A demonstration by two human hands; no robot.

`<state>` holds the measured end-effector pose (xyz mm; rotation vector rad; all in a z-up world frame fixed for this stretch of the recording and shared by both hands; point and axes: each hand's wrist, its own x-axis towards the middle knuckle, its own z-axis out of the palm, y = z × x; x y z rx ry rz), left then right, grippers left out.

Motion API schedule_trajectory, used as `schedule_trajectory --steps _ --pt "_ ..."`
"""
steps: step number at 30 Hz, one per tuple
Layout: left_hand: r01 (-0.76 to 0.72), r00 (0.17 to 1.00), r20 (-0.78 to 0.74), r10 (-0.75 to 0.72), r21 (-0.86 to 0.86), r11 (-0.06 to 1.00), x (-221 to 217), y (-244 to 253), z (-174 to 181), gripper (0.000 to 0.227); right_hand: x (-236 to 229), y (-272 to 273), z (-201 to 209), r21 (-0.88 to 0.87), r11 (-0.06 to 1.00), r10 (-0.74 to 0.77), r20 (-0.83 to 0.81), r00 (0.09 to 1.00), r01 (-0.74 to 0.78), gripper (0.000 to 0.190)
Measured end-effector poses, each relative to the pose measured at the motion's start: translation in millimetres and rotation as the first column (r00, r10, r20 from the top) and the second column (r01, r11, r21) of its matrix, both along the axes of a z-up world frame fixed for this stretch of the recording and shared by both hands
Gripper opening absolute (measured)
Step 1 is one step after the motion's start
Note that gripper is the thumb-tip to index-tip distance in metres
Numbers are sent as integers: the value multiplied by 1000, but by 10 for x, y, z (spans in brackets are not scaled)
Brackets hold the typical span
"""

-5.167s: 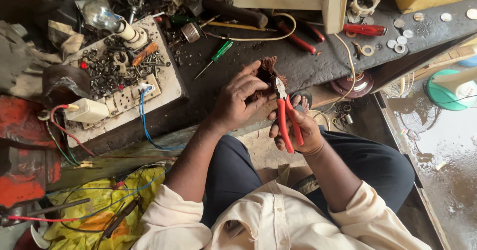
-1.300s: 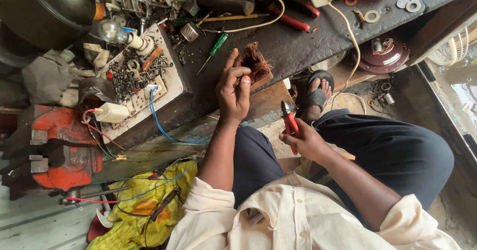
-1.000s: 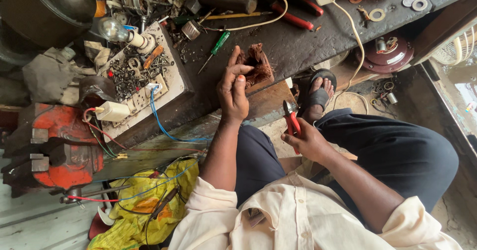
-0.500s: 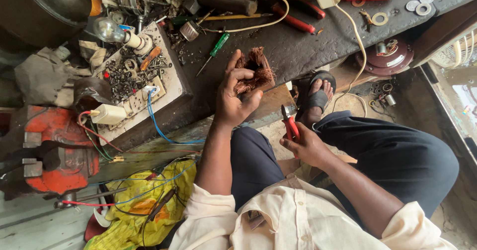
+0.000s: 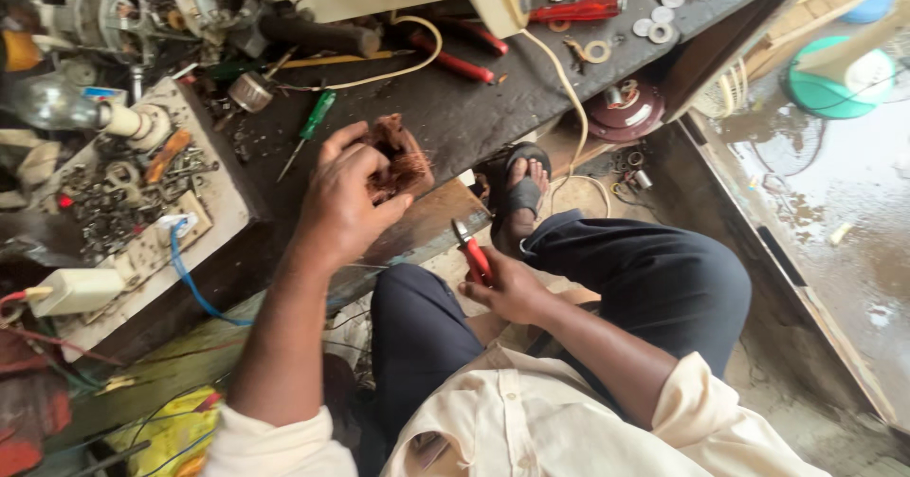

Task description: The person uses pliers to strip insulation from a bundle of copper wires, repeatedly cutting and pulling the material to separate the copper strands. The person holds the wire bundle with one hand and operates the pliers with the other, working over a cluttered workbench.

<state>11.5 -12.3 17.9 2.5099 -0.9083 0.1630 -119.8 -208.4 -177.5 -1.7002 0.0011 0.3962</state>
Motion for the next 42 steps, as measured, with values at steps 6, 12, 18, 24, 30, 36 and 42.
schedule_trajectory --steps 6,12,18,24,30,36,42 --pt "0 999 48 -4 82 997 -6 -64 -18 38 -21 -8 13 -148 987 69 83 994 -57 57" --pt "-6 981 194 -11 87 996 -99 -187 -96 43 -74 63 -60 184 979 122 -221 968 -81 54" --pt "-68 980 190 55 63 996 -169 -188 -163 42 -211 -75 301 270 954 163 -102 981 -131 37" --pt "-71 980 188 61 47 996 -116 -136 -301 43 -225 -130 753 346 937 52 -247 967 38 38" --pt "-59 982 182 57 7 998 -115 -144 -325 46 -133 -204 1028 293 941 178 0 984 -170 35" --pt "-44 985 167 43 1 999 -89 -122 -340 45 -92 -260 1238 24 986 162 66 985 -164 40" --pt "-46 985 168 39 41 998 -59 -124 -399 38 -21 -232 1390 -187 978 111 61 992 -98 37"
